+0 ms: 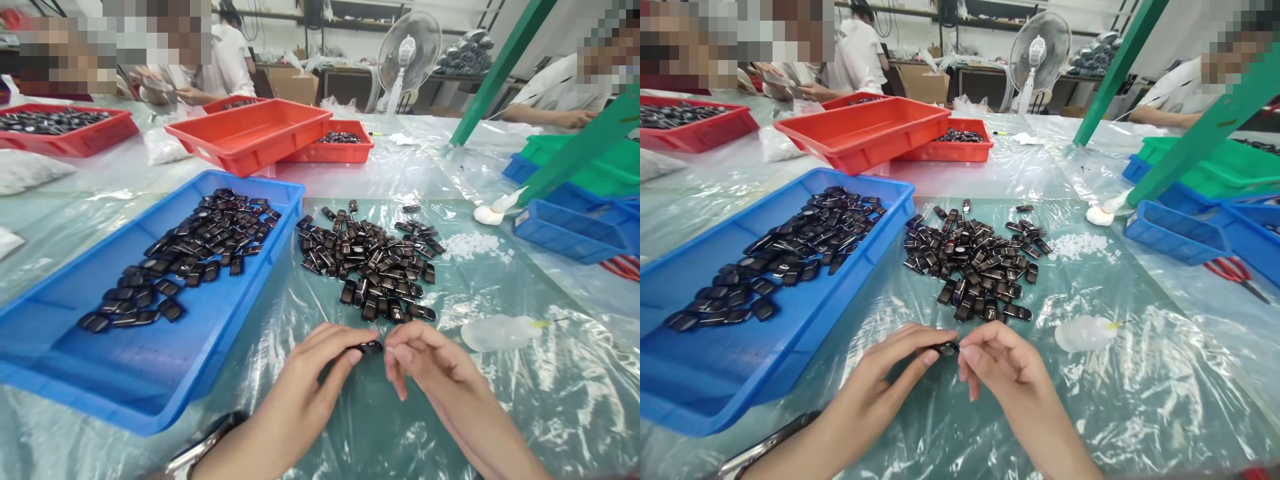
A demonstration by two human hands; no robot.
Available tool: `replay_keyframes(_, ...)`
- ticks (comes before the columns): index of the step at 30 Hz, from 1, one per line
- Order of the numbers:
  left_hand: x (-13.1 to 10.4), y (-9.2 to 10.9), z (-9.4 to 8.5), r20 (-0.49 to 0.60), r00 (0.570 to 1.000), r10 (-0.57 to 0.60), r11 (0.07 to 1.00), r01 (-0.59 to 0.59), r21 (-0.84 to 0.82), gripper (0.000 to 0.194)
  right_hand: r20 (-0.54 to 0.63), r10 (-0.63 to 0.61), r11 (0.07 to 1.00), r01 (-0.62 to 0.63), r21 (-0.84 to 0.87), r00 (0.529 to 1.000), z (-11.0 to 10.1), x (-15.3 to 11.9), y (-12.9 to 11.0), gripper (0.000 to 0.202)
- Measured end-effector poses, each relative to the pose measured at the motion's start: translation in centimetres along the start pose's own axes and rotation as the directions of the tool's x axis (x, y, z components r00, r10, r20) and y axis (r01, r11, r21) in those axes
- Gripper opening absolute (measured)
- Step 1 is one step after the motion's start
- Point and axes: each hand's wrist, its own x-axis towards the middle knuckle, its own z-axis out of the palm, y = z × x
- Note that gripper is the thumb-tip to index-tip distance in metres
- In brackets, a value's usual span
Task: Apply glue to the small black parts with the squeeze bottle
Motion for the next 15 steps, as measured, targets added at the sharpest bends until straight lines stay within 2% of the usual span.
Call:
replay_keyframes(2, 0.0, 0.1, 0.0, 0.016, 1.0, 0.016, 1.0, -0.016, -0.013, 0.035, 0.021, 0.098, 0.988, -0.099, 0.117, 0.995, 0.2, -0.1, 0.0, 0.022)
replay_keyframes(5, 0.0, 0.2, -0.1, 0.027, 1.0, 0.01, 1.0, -0.01, -0.023, 0.037, 0.051, 0.167, 0.956, -0.174, 0.235, 0.985, 0.5, 0.0, 0.2, 0.024)
replay_keyframes(10, -0.2, 0.2, -0.1, 0.047, 0.999, 0.008, 0.999, -0.007, -0.034, 0.037, 0.077, 0.155, 0.92, -0.172, 0.351, 0.985, 0.6, 0.0, 0.6, 0.019)
replay_keyframes(15, -0.2, 0.1, 0.0, 0.082, 0.997, 0.015, 0.999, -0.012, -0.035, 0.039, 0.134, 0.138, 0.921, -0.177, 0.346, 0.981, -0.1, 0.1, 1.1, 0.02)
